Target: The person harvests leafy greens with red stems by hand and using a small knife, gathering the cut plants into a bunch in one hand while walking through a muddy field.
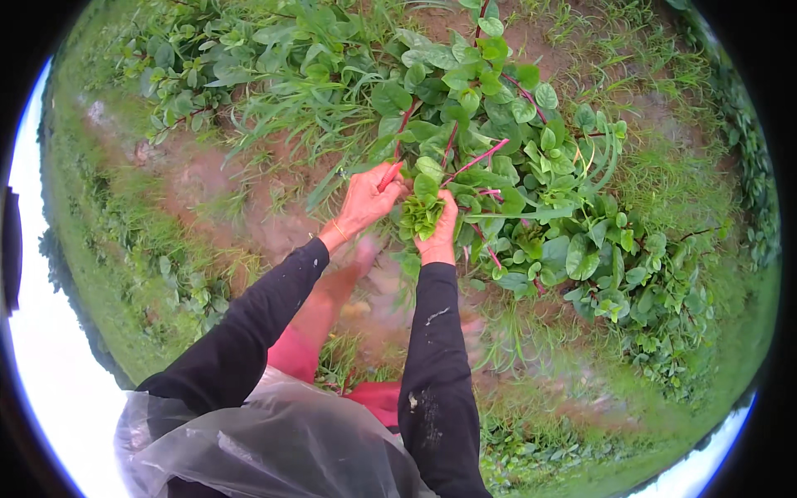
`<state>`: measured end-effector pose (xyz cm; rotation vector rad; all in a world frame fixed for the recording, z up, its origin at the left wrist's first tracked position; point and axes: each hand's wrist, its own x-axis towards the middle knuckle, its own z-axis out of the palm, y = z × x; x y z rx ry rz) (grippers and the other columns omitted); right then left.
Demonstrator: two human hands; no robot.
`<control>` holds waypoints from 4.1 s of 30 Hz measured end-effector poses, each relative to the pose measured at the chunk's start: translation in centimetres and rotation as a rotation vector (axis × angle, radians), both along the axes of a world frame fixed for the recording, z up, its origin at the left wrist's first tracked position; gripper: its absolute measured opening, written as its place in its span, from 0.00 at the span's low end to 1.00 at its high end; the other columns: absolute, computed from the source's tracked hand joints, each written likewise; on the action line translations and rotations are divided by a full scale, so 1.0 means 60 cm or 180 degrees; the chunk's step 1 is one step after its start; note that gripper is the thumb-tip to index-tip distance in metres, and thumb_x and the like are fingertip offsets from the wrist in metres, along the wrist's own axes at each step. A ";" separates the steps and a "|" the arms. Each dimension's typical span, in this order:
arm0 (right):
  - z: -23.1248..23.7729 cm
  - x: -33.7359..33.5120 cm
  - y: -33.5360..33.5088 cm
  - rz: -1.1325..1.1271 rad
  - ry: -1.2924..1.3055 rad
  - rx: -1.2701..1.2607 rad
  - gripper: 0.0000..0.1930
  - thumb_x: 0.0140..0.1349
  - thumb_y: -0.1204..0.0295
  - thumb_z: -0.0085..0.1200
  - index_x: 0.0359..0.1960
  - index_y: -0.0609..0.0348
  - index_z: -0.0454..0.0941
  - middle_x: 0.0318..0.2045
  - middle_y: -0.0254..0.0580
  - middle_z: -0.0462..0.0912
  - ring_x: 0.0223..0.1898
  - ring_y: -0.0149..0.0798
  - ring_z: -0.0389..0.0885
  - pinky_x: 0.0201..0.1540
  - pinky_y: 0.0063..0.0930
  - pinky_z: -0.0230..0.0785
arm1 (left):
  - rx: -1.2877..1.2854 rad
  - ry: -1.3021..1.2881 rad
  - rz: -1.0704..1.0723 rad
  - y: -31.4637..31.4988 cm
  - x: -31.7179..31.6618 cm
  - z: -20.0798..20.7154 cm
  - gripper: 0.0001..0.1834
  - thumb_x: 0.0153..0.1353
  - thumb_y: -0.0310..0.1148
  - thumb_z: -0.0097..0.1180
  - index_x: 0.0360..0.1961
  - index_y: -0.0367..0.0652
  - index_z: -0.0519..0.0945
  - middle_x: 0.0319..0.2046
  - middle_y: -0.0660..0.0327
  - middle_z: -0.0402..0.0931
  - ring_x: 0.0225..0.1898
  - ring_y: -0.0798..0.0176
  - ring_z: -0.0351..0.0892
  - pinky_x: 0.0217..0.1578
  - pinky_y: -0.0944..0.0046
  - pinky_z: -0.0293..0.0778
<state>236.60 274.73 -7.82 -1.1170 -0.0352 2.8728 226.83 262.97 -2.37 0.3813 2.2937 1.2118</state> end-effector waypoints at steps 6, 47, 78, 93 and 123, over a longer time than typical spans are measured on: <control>-0.062 -0.066 -0.033 0.0143 -0.0150 -0.0046 0.16 0.54 0.62 0.53 0.38 0.60 0.80 0.36 0.41 0.85 0.36 0.42 0.83 0.44 0.33 0.76 | 0.0263 -0.0233 0.0269 -0.011 0.001 -0.016 0.09 0.57 0.31 0.51 0.36 0.36 0.78 0.20 0.58 0.70 0.22 0.65 0.67 0.28 0.63 0.69; 0.062 0.399 0.007 0.1867 -0.2081 0.0353 0.16 0.51 0.59 0.58 0.39 0.52 0.79 0.29 0.36 0.82 0.28 0.40 0.81 0.31 0.39 0.76 | -0.1320 -0.1165 -0.1623 -0.345 0.032 0.064 0.17 0.59 0.45 0.48 0.38 0.43 0.76 0.29 0.46 0.77 0.34 0.42 0.79 0.36 0.47 0.70; 0.294 -0.490 -0.462 0.1064 0.0501 -0.0848 0.29 0.49 0.50 0.53 0.44 0.64 0.73 0.39 0.45 0.74 0.35 0.40 0.69 0.35 0.34 0.60 | 0.0236 -0.1941 0.2990 -0.949 -0.182 0.338 0.15 0.64 0.50 0.51 0.35 0.49 0.73 0.19 0.72 0.67 0.15 0.80 0.60 0.14 0.75 0.54; 0.045 -0.731 -0.832 0.2163 -0.1068 -0.0337 0.18 0.58 0.52 0.46 0.37 0.52 0.79 0.35 0.38 0.82 0.35 0.43 0.80 0.36 0.42 0.73 | -0.0704 0.0093 0.1745 -0.864 -0.578 0.039 0.10 0.58 0.35 0.53 0.34 0.38 0.75 0.28 0.49 0.72 0.31 0.43 0.75 0.32 0.49 0.68; 0.016 -0.532 -0.563 0.2308 -0.1725 -0.0527 0.26 0.58 0.48 0.46 0.39 0.63 0.75 0.30 0.53 0.77 0.34 0.53 0.77 0.40 0.53 0.74 | 0.0095 -0.3494 0.2746 -0.942 -0.210 -0.054 0.24 0.66 0.59 0.46 0.33 0.48 0.76 0.18 0.72 0.70 0.14 0.79 0.63 0.14 0.75 0.57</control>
